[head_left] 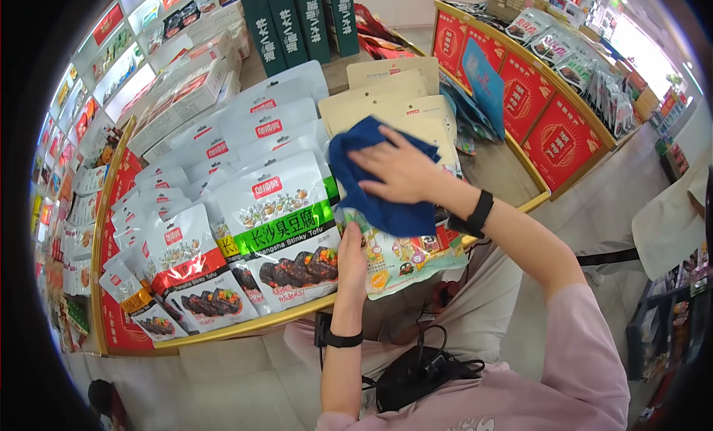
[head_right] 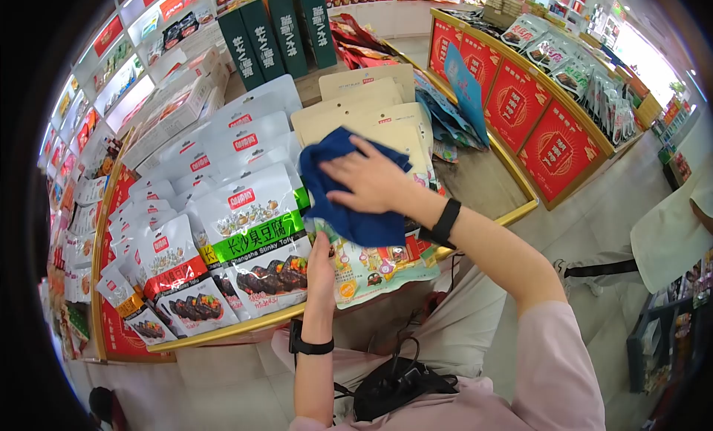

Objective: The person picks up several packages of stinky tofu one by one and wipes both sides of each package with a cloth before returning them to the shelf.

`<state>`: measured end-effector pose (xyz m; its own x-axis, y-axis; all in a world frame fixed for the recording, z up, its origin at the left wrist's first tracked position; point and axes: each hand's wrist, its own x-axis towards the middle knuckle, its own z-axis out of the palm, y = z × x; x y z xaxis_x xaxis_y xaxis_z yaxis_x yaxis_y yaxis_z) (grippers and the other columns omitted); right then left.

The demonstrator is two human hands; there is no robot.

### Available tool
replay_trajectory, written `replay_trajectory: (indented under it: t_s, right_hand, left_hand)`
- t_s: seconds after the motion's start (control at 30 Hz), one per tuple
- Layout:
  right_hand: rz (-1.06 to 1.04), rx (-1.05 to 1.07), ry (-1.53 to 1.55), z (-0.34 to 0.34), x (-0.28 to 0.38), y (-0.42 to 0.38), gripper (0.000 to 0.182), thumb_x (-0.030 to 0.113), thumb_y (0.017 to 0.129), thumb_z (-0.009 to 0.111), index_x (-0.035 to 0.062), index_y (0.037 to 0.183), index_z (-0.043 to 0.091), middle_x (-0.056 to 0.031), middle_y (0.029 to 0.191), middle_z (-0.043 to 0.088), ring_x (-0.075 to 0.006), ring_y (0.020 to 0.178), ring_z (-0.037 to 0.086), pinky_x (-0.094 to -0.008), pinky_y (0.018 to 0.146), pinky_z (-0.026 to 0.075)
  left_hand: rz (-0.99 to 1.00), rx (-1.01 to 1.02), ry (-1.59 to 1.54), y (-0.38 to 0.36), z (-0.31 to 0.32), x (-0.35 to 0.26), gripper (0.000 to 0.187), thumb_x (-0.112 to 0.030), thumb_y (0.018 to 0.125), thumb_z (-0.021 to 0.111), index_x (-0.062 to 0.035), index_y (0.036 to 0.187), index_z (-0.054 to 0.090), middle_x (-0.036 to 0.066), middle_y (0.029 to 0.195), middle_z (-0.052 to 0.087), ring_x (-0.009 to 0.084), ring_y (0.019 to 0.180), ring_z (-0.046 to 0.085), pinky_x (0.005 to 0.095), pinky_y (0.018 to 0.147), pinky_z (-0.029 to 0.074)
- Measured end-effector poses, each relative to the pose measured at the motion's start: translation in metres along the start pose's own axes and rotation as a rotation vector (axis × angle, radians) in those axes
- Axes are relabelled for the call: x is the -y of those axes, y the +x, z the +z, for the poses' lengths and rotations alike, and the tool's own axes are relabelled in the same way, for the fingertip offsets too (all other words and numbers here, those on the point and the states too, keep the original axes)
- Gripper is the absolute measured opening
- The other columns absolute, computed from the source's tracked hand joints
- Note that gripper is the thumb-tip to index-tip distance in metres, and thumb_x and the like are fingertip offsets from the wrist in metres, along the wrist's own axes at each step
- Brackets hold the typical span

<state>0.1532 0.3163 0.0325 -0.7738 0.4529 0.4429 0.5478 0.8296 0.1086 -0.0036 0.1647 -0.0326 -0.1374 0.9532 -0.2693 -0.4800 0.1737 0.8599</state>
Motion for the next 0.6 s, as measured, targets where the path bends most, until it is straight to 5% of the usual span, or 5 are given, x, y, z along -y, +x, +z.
replay_trajectory:
  t_s: [0.23, 0.6]
  right_hand:
    - [0.200, -0.073, -0.191, -0.001, -0.046, -0.030, 0.070, 0.053, 0.107, 0.042, 0.0002, 0.152, 0.046, -0.0187, 0.147, 0.057, -0.0287, 0.137, 0.053, -0.0511, 0.127, 0.018]
    - [0.292, -0.118, -0.085, 0.001, 0.040, -0.047, 0.069, 0.048, 0.103, 0.052, -0.0089, 0.141, 0.053, -0.0206, 0.139, 0.061, -0.0334, 0.127, 0.057, -0.0572, 0.122, 0.024]
  left_hand:
    - [0.047, 0.028, 0.004, -0.003, 0.006, -0.003, 0.054, -0.040, 0.114, 0.044, 0.0029, 0.146, 0.053, 0.011, 0.134, 0.064, 0.0157, 0.117, 0.061, 0.0298, 0.102, 0.046]
    - [0.176, 0.102, 0.055, 0.007, -0.001, 0.006, 0.052, -0.037, 0.115, 0.041, 0.0044, 0.142, 0.056, 0.008, 0.136, 0.063, 0.0149, 0.123, 0.057, 0.0306, 0.107, 0.043]
